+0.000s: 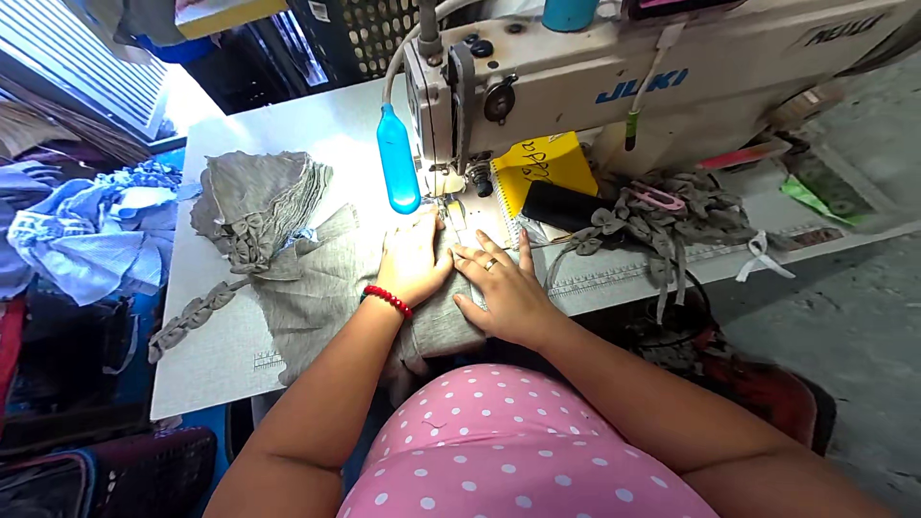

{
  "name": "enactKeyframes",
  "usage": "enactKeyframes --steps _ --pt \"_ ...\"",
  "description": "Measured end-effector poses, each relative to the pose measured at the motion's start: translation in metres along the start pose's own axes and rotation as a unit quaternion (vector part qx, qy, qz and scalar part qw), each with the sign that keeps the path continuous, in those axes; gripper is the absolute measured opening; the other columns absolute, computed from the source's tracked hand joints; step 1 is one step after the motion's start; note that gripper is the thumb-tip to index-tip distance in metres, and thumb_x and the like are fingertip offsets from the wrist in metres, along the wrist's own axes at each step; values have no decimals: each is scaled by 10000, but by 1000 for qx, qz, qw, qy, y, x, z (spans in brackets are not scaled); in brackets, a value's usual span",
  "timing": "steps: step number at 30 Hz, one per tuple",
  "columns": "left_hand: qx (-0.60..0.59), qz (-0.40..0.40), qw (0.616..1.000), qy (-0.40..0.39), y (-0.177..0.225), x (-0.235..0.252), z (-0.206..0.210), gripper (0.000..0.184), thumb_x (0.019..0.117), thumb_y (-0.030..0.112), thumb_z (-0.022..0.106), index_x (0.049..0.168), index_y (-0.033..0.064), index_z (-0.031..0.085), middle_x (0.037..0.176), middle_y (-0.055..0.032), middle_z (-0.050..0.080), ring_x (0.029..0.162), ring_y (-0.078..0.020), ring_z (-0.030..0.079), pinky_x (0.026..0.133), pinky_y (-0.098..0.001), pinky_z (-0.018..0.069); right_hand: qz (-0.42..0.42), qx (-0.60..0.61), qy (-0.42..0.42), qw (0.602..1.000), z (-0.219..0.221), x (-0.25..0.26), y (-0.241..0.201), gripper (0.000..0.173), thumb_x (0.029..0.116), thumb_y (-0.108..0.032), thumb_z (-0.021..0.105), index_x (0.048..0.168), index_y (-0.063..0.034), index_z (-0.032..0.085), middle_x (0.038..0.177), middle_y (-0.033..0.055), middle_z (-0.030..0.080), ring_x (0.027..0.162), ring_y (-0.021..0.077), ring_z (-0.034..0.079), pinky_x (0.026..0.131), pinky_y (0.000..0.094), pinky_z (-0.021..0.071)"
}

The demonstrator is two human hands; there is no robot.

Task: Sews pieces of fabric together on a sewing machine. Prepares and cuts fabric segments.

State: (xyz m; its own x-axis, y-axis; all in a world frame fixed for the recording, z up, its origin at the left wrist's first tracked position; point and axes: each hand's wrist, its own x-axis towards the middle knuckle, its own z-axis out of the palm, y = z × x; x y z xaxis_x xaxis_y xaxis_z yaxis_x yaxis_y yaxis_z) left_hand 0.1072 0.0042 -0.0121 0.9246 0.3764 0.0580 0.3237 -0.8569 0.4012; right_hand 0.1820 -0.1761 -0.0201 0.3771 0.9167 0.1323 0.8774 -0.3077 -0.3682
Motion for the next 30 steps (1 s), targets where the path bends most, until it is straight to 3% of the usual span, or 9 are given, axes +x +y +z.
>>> enactKeyframes --steps 7,20,27,30 --pt "20 8 1000 12 2 -4 0 457 957 331 493 1324 80 598 1450 -88 580 1372 -306 500 1124 -568 347 -23 -20 40 999 5 -7 2 505 1005 -482 464 1340 -171 678 1536 -3 538 1551 284 285 1183 764 12" --pt "20 8 1000 16 4 -3 0 456 959 324 484 1322 74 602 1394 -100 618 1348 -311 519 1133 -558 339 -12 -26 34 999 4 -5 -1 491 1001 -469 471 1326 -168 681 1528 5 545 1550 291 284 1177 769 16" --pt "3 9 1000 16 0 1 4 492 929 347 485 1331 86 599 1443 -79 586 1396 -276 480 1165 -536 304 -17 -26 36 999 4 -6 1 487 1011 -456 460 1339 -168 676 1530 1 543 1552 280 282 1188 757 13" --pt "-29 34 999 14 1 -7 -8 476 986 357 499 1359 74 583 1514 -110 526 1417 -295 467 1153 -541 348 -33 -11 52 998 6 -9 3 461 1021 -426 465 1307 -149 697 1505 20 569 1545 285 299 1204 739 31"
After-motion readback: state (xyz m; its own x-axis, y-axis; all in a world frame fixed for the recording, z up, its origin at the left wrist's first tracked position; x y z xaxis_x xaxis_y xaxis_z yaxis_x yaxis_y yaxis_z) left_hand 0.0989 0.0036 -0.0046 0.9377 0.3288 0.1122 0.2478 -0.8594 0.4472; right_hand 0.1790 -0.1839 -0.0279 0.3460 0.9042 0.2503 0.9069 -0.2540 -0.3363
